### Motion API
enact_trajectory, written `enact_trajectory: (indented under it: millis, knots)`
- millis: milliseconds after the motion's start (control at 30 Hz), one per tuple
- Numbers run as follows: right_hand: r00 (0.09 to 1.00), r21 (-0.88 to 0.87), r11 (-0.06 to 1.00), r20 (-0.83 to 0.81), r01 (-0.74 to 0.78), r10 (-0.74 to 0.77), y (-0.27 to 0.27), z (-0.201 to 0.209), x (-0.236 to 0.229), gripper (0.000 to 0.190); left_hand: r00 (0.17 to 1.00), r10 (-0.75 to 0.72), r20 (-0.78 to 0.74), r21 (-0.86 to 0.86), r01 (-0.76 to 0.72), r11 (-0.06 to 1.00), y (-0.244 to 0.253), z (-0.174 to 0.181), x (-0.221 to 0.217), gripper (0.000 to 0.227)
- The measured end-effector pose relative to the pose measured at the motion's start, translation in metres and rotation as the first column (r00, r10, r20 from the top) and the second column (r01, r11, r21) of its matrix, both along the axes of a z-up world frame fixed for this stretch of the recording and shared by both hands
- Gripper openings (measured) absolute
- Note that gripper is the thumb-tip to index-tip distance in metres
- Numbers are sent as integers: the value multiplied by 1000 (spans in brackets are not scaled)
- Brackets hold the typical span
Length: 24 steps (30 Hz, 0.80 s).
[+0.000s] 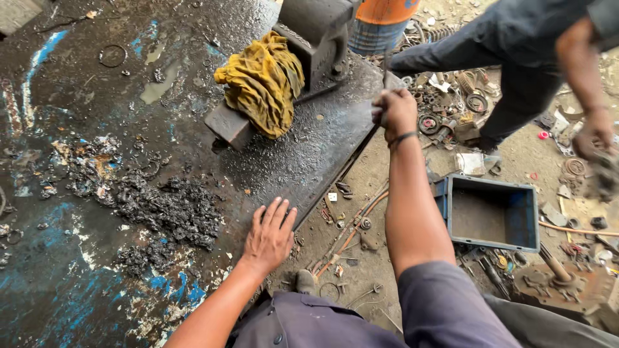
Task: The person uses a metal scraper to remove a thick layer of black, tar-like residue from a blue painted metal surface. The person scrapes the material into a pile and occasionally uses their hand to clear debris.
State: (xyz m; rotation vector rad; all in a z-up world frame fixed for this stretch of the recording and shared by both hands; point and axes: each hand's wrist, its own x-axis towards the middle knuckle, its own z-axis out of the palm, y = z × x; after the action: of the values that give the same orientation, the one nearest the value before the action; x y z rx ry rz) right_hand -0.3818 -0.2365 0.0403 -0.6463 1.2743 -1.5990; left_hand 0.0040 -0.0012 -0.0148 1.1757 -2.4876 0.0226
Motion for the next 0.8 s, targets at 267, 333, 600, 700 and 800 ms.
enact_trajectory:
  millis: [267,333,600,700,800]
  knots:
    - [801,-339,908,-458,245,-386,-110,-73,-24,33,1000,-14,-25,0,14,1000,1,5,1,53]
    - [471,-322,928,-800,184,-371,-121,-73,-19,36,999,-16,-36,-7,16,1000,1,6,1,52]
    - [374,221,938,-921,268,110,-113,-58,7,26,998,-33,-56,-24,32,999,-1,15,1,59]
    - [413,193,963,-905,188,101,-61,-58,31,29,998,-17,-53,-25,15,1000,4,10,1,58]
    - [491,183,976,-865,116,104,18,-46,67,33,999,-15,-37,-44,14,999,4,1,1,58]
